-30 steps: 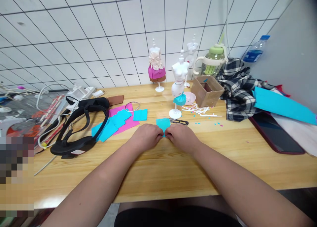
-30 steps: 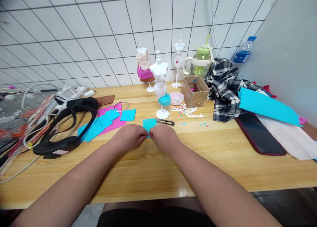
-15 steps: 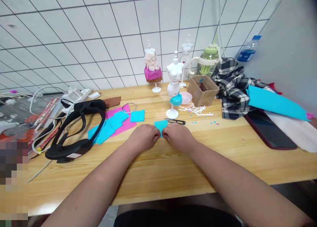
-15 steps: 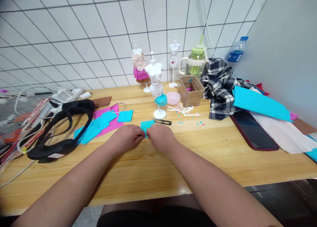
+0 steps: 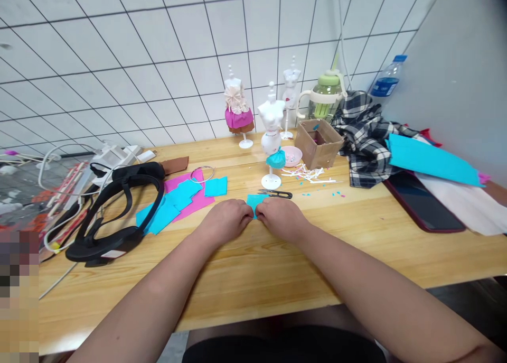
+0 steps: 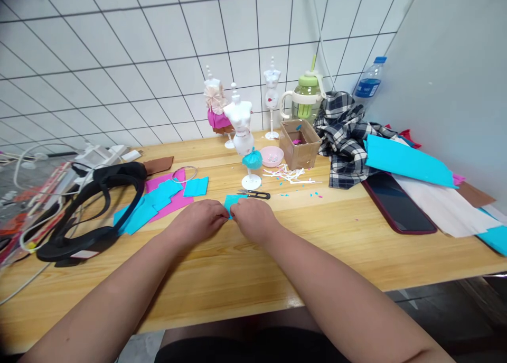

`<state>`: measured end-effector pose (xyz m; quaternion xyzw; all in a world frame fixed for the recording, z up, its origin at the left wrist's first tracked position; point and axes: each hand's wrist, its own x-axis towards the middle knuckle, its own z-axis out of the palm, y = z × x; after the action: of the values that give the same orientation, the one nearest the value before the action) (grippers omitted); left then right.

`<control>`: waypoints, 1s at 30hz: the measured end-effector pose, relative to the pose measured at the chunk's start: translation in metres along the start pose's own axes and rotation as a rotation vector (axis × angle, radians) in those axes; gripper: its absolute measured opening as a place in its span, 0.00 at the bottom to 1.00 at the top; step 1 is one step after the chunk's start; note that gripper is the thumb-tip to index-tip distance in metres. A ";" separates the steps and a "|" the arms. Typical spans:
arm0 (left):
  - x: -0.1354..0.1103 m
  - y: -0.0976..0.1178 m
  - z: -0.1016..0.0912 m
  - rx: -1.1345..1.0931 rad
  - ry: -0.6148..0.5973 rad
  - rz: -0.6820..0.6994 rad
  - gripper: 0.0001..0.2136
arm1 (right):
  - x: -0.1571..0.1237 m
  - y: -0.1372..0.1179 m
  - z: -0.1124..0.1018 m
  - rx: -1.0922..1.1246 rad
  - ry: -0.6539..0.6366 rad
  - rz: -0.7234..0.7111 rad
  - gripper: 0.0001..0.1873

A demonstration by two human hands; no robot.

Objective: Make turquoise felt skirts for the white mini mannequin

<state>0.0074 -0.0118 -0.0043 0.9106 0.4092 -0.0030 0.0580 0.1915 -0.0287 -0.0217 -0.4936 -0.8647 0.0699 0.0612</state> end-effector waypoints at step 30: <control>0.002 0.004 -0.004 -0.002 0.001 0.006 0.10 | -0.001 0.000 -0.003 -0.006 -0.001 0.004 0.12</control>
<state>0.0114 -0.0125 -0.0004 0.9118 0.4065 -0.0021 0.0586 0.1928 -0.0292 -0.0183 -0.4955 -0.8639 0.0676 0.0590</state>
